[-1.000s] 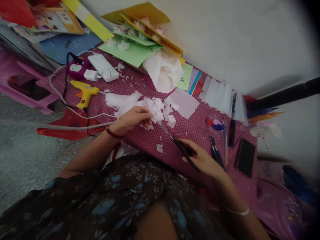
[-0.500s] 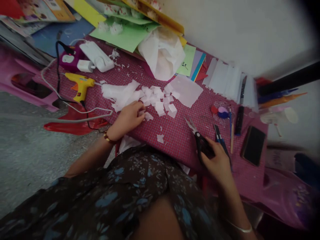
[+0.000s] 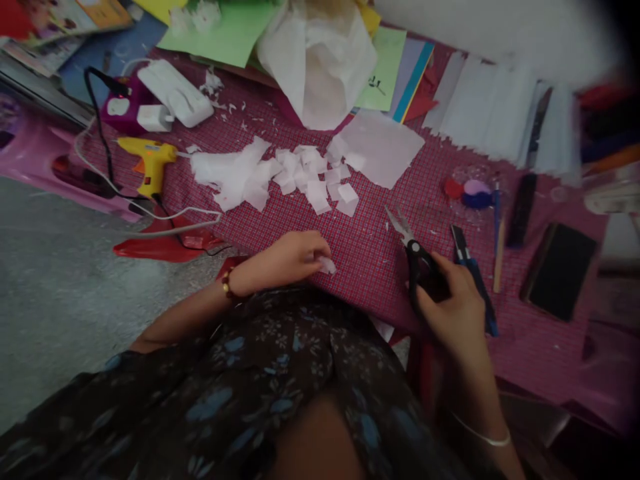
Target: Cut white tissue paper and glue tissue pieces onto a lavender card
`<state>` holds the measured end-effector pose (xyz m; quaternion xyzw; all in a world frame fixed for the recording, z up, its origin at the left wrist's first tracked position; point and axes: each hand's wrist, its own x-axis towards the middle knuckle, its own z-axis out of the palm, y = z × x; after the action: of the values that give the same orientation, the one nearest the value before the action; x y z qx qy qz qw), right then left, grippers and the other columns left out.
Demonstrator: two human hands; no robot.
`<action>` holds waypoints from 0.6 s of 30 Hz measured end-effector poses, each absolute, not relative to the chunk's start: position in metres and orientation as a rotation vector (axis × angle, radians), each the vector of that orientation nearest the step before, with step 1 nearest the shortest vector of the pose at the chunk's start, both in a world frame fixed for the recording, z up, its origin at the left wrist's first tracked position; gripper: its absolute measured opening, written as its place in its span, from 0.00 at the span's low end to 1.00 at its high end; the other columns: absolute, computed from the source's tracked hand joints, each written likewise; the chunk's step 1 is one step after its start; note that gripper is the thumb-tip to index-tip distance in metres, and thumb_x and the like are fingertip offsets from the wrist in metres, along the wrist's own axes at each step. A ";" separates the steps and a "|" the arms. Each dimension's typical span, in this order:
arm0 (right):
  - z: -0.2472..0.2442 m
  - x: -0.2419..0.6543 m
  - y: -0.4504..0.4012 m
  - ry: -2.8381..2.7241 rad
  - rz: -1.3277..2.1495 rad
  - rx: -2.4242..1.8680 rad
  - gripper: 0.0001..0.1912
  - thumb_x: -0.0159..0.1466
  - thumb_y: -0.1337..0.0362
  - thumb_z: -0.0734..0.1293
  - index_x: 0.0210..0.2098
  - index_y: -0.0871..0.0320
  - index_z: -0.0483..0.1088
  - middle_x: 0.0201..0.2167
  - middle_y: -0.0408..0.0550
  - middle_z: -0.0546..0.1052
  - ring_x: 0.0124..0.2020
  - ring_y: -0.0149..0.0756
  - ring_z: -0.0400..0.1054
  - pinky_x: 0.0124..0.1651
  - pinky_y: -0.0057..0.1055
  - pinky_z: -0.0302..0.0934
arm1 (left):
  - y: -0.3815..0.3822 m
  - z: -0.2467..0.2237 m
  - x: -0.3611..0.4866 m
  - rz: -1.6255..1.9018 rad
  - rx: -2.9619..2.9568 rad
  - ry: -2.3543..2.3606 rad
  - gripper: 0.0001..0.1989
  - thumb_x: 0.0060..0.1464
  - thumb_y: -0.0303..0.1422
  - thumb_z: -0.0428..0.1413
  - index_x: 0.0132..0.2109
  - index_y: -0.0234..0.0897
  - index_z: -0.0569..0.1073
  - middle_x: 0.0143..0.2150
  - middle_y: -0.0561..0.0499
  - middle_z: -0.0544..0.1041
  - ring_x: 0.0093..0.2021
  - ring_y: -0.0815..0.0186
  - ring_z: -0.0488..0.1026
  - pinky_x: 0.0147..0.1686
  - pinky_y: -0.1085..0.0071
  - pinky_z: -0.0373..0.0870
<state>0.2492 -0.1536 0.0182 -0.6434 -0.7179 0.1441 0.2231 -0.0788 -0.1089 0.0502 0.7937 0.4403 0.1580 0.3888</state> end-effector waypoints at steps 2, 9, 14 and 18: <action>0.019 0.249 -0.153 -2.000 0.419 -1.758 0.30 0.61 0.57 0.68 0.62 0.57 0.67 0.48 0.56 0.76 0.50 0.51 0.72 0.56 0.53 0.66 | -0.113 0.049 -0.069 0.262 2.101 1.118 0.05 0.61 0.27 0.53 0.38 0.35 0.73 0.39 0.49 0.73 0.38 0.66 0.72 0.40 0.69 0.66; 0.013 0.258 -0.151 -2.021 0.501 -1.751 0.28 0.64 0.54 0.65 0.61 0.57 0.66 0.52 0.59 0.76 0.52 0.54 0.73 0.56 0.55 0.67 | -0.120 0.039 -0.056 0.284 2.136 1.246 0.06 0.58 0.22 0.49 0.35 0.35 0.68 0.40 0.48 0.72 0.34 0.68 0.69 0.36 0.70 0.67; 0.003 0.265 -0.146 -2.067 0.457 -1.739 0.29 0.64 0.51 0.64 0.62 0.54 0.65 0.52 0.59 0.76 0.51 0.58 0.73 0.54 0.58 0.68 | -0.108 0.043 -0.086 0.678 1.593 1.165 0.02 0.49 0.28 0.56 0.33 0.37 0.72 0.30 0.53 0.75 0.30 0.69 0.71 0.32 0.72 0.68; -0.002 0.267 -0.139 -2.116 0.249 -1.712 0.28 0.65 0.50 0.62 0.61 0.55 0.65 0.47 0.61 0.76 0.49 0.63 0.73 0.52 0.62 0.67 | -0.054 0.064 -0.146 1.016 1.461 1.326 0.06 0.46 0.27 0.55 0.34 0.38 0.75 0.27 0.54 0.75 0.24 0.71 0.68 0.26 0.73 0.65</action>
<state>0.2666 -0.1387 -0.0022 -0.6133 -0.7582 0.0893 0.2026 -0.1464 -0.0543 0.0641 0.5895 0.5349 0.4101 0.4451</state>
